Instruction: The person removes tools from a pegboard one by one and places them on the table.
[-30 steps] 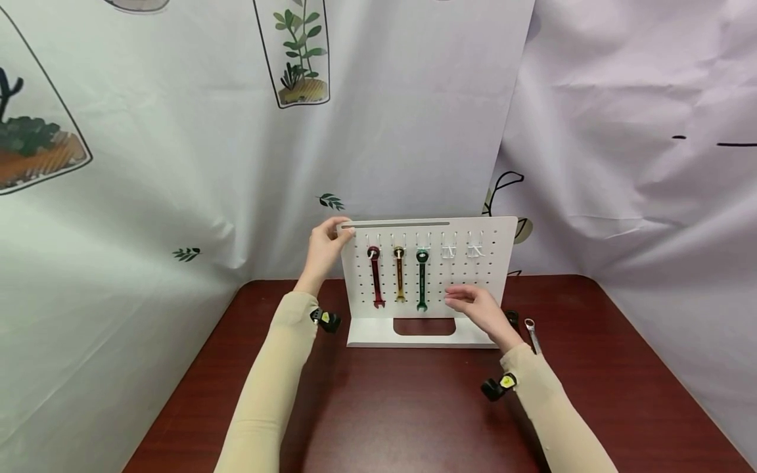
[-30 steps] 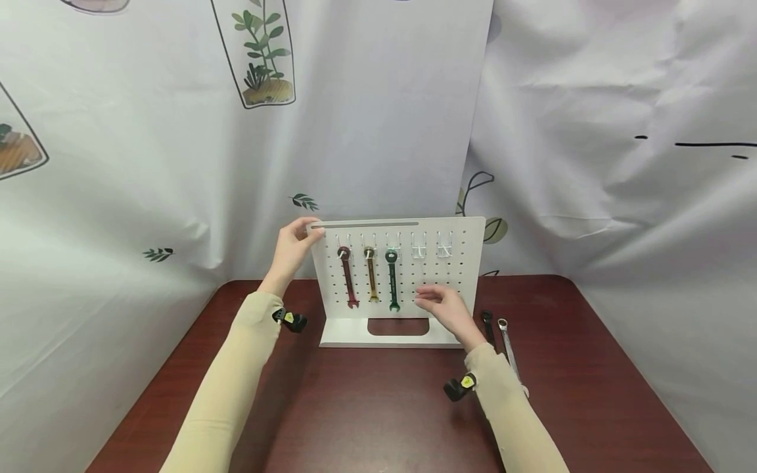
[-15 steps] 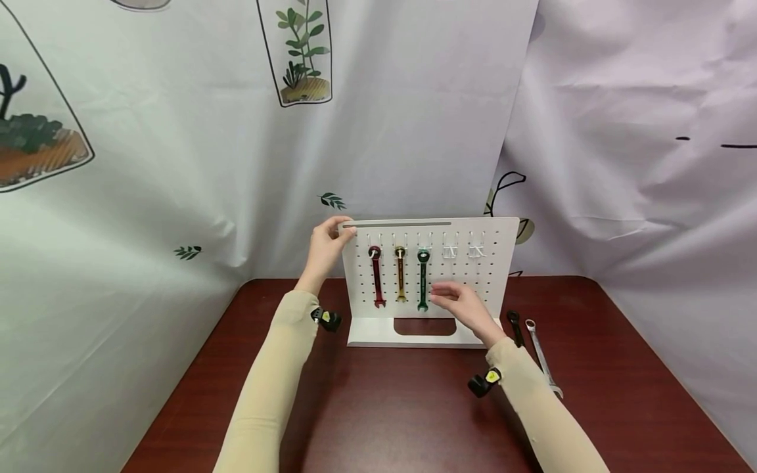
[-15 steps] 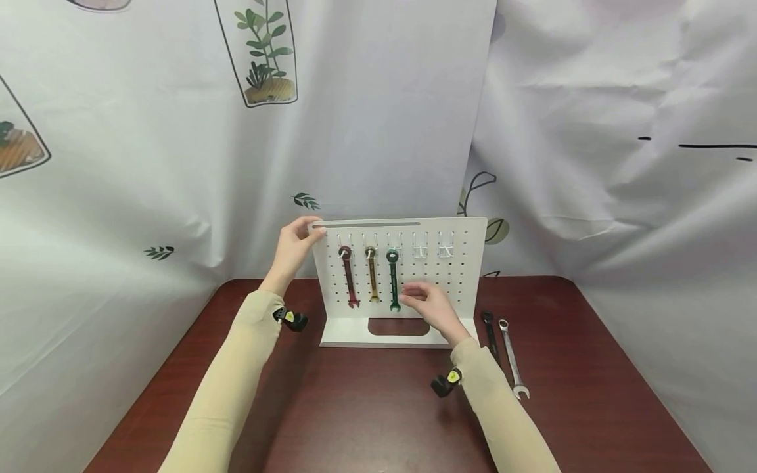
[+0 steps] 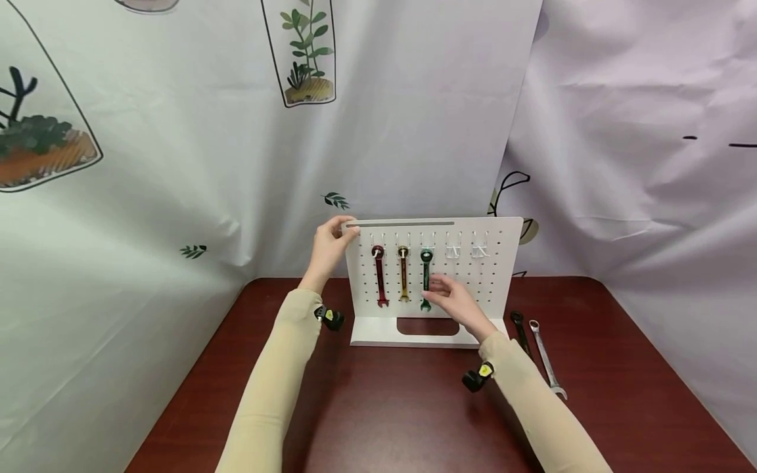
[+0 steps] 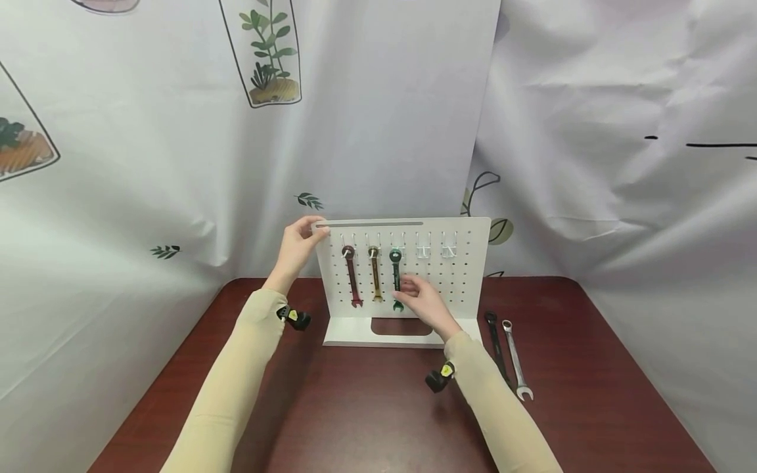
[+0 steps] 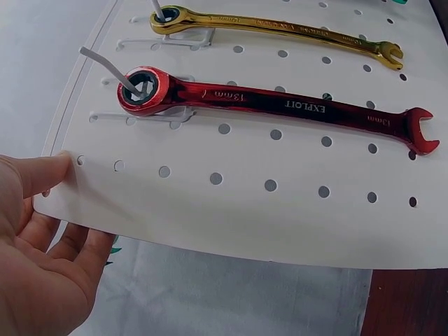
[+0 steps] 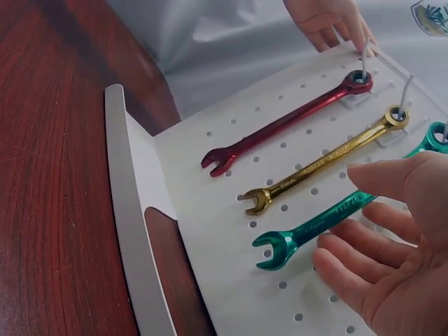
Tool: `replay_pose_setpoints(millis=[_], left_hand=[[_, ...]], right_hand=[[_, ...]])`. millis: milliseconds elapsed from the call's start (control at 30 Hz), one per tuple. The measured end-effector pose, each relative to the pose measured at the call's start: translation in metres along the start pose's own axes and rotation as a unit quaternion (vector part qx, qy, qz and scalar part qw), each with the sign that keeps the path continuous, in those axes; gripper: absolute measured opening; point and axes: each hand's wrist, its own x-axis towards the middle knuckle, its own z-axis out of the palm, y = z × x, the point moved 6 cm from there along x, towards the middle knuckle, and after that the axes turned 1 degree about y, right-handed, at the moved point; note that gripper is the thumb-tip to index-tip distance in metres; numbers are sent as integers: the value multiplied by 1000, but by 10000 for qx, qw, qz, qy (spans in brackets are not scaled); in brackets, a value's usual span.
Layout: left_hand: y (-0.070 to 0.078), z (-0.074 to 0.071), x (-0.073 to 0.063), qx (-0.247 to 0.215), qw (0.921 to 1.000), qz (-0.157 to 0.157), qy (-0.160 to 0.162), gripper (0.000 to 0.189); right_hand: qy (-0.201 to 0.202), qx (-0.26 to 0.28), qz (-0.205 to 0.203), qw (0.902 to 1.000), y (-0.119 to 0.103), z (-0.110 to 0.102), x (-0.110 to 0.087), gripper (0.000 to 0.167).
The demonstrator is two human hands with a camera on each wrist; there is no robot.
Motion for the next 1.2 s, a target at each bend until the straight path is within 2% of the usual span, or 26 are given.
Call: replay_pose_setpoints(millis=[500, 767, 1000, 1200], left_hand=[[-1, 1, 1, 106, 9999, 52, 10, 25], [-2, 0, 0, 100, 9999, 36, 24, 26], [-1, -1, 1, 122, 9999, 77, 75, 23], [-2, 0, 0, 98, 9999, 73, 73, 23]], right_hand=[[-16, 308, -229, 9993, -17, 9, 14, 47], [180, 306, -216, 9991, -17, 11, 11, 40], [416, 446, -523, 9968, -16, 9, 12, 30], [451, 529, -657, 9954, -18, 8, 8, 31]])
